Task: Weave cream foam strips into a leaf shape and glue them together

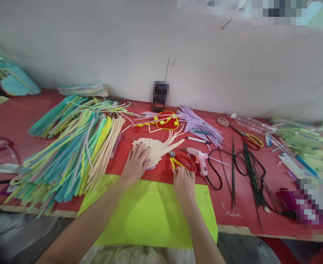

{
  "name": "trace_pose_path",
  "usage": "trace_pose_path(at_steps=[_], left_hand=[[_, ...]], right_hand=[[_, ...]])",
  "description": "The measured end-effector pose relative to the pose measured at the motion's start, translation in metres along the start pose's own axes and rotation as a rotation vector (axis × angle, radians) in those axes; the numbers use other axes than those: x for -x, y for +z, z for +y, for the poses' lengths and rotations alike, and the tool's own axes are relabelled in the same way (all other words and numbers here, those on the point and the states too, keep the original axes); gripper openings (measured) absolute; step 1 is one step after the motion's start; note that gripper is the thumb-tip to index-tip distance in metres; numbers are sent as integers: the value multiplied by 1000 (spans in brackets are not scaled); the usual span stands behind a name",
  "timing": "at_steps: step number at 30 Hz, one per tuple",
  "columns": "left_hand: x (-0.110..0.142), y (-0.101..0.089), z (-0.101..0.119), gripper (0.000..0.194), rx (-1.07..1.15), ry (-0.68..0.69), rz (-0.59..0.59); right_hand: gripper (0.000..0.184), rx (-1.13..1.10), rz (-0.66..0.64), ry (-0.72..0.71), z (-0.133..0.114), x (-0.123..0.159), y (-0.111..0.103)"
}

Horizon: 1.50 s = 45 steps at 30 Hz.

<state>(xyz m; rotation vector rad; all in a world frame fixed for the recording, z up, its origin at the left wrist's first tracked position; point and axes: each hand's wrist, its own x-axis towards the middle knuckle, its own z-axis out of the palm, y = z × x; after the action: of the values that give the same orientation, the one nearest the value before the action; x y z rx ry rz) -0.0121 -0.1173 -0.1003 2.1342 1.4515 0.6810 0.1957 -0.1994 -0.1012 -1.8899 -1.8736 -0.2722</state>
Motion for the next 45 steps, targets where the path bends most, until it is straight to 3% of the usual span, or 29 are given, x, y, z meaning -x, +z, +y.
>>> trace_pose_path(at_steps=[4,10,13,16,19,22,24,31,38,45], left_hand=[[0,0,0,55,1,7,25],[-1,3,-2,56,2,5,34],[0,3,-1,53,6,-10,33],[1,2,0,51,-3,3,46],[1,1,3,52,-113,13,27],[1,-1,6,53,-269,-3,-21],[0,-2,8,53,-330,-5,-40],[1,-1,8,52,-367,-2,-28],[2,-1,9,51,-342,-11,-19],[2,0,9,51,-354,-3,6]], right_hand=[[36,-145,82,171,12,-15,-16],[40,-352,262,577,39,-56,-52],[35,-397,441,601,45,-85,-66],[32,-395,495,490,44,-119,-72],[32,-546,408,442,39,-157,-61],[38,-753,207,415,31,-194,-35],[41,-897,-24,387,25,-213,-15],[41,-1015,-357,333,8,-257,38],[32,-995,-451,393,14,-279,71],[25,-986,-451,417,14,-289,82]])
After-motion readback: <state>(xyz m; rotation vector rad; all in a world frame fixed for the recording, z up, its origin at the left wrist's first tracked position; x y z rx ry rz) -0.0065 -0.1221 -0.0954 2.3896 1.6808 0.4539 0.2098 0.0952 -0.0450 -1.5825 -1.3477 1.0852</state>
